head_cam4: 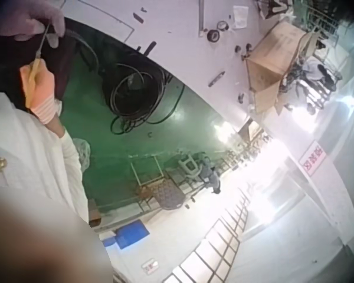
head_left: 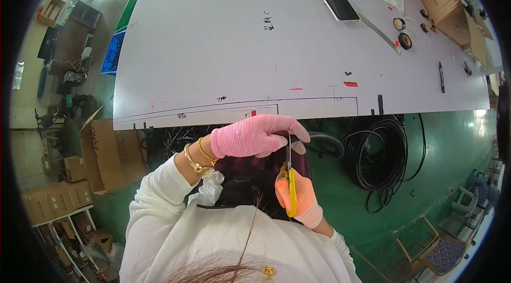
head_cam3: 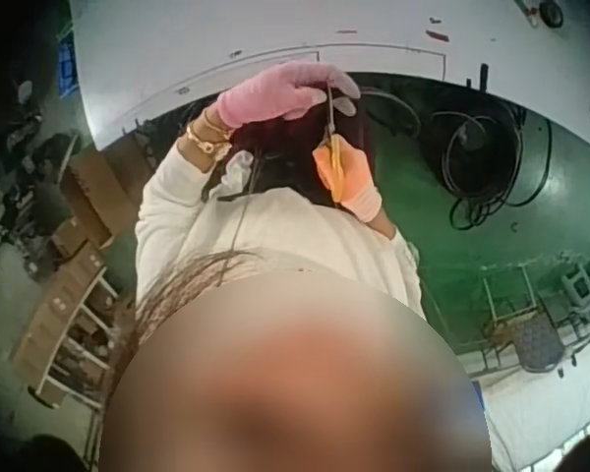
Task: Cutting long black electrical cables into specific lengths using a measuring guide on a table.
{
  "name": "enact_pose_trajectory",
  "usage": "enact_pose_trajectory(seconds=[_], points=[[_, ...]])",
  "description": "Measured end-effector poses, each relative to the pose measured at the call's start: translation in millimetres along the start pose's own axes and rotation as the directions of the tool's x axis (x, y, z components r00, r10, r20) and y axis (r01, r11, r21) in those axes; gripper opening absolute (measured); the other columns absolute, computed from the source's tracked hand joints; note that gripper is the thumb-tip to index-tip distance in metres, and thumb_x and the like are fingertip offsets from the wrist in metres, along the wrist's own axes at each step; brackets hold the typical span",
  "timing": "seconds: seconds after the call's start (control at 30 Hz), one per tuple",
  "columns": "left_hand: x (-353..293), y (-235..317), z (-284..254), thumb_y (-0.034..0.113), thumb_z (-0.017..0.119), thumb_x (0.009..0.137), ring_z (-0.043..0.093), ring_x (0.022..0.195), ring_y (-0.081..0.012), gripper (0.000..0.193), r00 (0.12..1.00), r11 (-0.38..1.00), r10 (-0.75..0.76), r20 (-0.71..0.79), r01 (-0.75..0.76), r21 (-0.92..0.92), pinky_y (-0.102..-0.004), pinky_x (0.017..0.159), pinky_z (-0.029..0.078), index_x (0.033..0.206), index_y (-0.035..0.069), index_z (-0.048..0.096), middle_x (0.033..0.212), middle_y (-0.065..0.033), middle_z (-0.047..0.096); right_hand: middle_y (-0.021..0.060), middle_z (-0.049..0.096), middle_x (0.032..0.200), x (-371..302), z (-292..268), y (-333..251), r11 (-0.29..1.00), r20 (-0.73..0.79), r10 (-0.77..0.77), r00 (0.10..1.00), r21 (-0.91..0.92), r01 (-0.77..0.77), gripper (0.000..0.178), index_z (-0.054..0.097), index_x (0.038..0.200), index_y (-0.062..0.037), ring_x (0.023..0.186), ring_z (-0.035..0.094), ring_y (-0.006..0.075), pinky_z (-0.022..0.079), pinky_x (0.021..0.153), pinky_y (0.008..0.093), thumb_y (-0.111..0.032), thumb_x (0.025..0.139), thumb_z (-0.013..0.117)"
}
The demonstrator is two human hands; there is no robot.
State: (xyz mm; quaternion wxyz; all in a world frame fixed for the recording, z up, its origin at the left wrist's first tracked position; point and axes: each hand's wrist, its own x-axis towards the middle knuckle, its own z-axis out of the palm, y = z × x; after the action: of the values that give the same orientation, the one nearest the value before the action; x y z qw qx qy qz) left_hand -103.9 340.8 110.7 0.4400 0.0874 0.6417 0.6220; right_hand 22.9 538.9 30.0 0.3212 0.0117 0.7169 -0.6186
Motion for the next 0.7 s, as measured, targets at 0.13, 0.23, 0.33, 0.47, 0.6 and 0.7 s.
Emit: enact_pose_trajectory(seconds=[0.13,0.23,0.33,0.47,0.6,0.7], points=[[2,1,-2,-0.004,0.045,0.081,0.036,0.055,-0.0029,0.045,0.999,0.999,0.01,0.035,-0.009,-0.031,-0.021,0.05,0.037,0.123,0.004,0.062,0.115,-0.0026,0.074,0.0044,0.057,0.059,-7,-6,-20,0.987,0.045,0.143,0.989,0.064,-0.146,0.034,0.056,0.093,-0.0045,0.051,0.059,0.0151,0.044,0.05,0.0297,-0.035,0.096,0.072],[2,-2,-2,-0.003,0.045,0.081,0.037,0.055,-0.003,0.044,0.999,0.998,-0.013,0.043,0.016,-0.069,-0.0211,0.05,0.037,0.121,0.003,0.062,0.115,-0.0032,0.074,0.0033,0.056,0.057,-7,-9,-19,0.986,0.079,0.15,0.986,0.06,-0.155,0.035,0.056,0.089,-0.0043,0.05,0.058,0.0153,0.043,0.049,0.0287,-0.035,0.095,0.073],[-2,-2,-9,0.0,0.048,0.086,0.043,0.058,-0.0036,0.039,0.999,0.998,-0.01,0.039,0.012,-0.057,-0.022,0.054,0.043,0.121,0.003,0.063,0.114,-0.0024,0.074,0.003,0.059,0.061,-12,-16,-8,0.992,0.021,0.111,0.994,-0.064,-0.109,0.03,0.058,0.088,-0.0042,0.053,0.058,0.0137,0.044,0.05,0.0277,-0.027,0.091,0.079],[-6,1,-13,0.001,0.049,0.088,0.047,0.062,-0.0044,0.036,0.998,0.997,-0.052,0.027,0.053,-0.049,-0.0226,0.056,0.046,0.121,0.002,0.064,0.113,-0.0019,0.074,0.0072,0.066,0.077,-18,-28,-4,0.865,-0.493,-0.32,0.809,0.196,0.462,0.033,0.066,0.092,-0.0067,0.062,0.059,0.017,0.046,0.055,0.031,-0.009,0.071,0.091],[-16,-8,-4,-0.002,0.047,0.087,0.049,0.068,-0.0047,0.043,0.999,0.998,0.003,0.036,-0.001,-0.057,-0.0221,0.058,0.045,0.127,0.003,0.063,0.115,-0.0032,0.073,0.0089,0.065,0.075,12,-61,-22,0.805,-0.46,-0.577,0.675,-0.459,0.375,0.033,0.066,0.086,-0.005,0.06,0.057,0.0274,0.046,0.056,0.0367,-0.009,0.065,0.09],[-64,-30,-16,-0.007,0.044,0.086,0.05,0.069,-0.0048,0.057,0.986,0.991,0.134,-0.102,-0.134,0.011,-0.021,0.06,0.044,0.142,0.001,0.053,0.118,-0.007,0.072,0.008,0.06,0.067,26,-63,-34,0.615,-0.193,-0.56,0.806,-0.748,0.249,0.04,0.067,0.088,-0.0057,0.058,0.054,0.03,0.044,0.054,0.0391,-0.027,0.065,0.092]])
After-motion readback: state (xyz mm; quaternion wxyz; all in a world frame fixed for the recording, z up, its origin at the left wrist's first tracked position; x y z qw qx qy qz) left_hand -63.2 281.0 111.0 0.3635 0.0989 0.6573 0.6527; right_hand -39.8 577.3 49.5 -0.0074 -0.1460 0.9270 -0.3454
